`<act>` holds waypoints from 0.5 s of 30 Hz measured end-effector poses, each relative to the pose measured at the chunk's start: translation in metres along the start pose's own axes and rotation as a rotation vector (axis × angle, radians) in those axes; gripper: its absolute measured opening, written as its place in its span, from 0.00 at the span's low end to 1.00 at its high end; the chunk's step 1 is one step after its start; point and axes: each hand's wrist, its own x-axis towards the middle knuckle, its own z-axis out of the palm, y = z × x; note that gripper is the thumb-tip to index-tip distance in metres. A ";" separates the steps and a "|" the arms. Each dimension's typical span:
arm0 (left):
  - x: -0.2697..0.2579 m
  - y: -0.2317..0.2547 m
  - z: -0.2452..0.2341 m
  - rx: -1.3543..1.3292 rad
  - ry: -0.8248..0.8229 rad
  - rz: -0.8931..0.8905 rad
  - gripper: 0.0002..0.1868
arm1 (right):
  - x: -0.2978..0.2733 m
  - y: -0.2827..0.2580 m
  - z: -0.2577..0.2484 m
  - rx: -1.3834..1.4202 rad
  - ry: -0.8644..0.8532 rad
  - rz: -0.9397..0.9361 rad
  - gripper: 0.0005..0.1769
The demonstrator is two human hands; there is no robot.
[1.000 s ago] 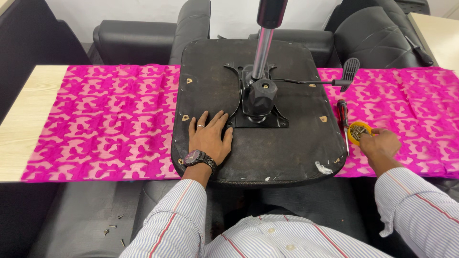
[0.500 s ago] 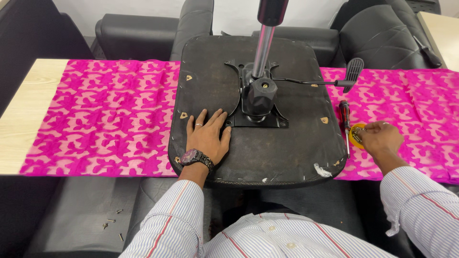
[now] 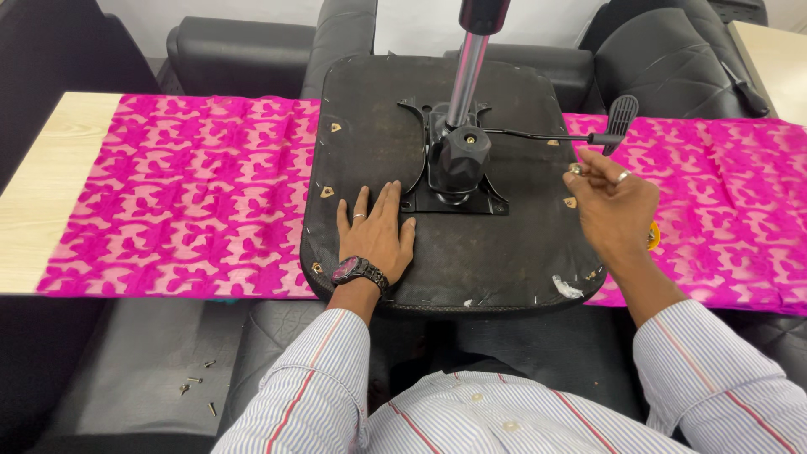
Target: The person uses a screwdriver to fasten screws into the underside of an office chair seat, then flips the seat upright and aligns the gas-lift column with the seat base. They continue to tighten screws to secure the column to the seat.
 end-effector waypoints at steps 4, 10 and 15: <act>-0.008 0.010 -0.003 -0.087 0.163 -0.033 0.33 | -0.009 -0.022 0.016 -0.003 -0.054 0.048 0.18; -0.026 0.046 -0.006 -0.377 0.126 -0.005 0.24 | -0.039 -0.034 0.048 0.135 -0.411 0.281 0.18; -0.029 0.064 0.003 -0.632 0.184 0.108 0.21 | -0.062 -0.037 0.066 0.316 -0.549 0.394 0.16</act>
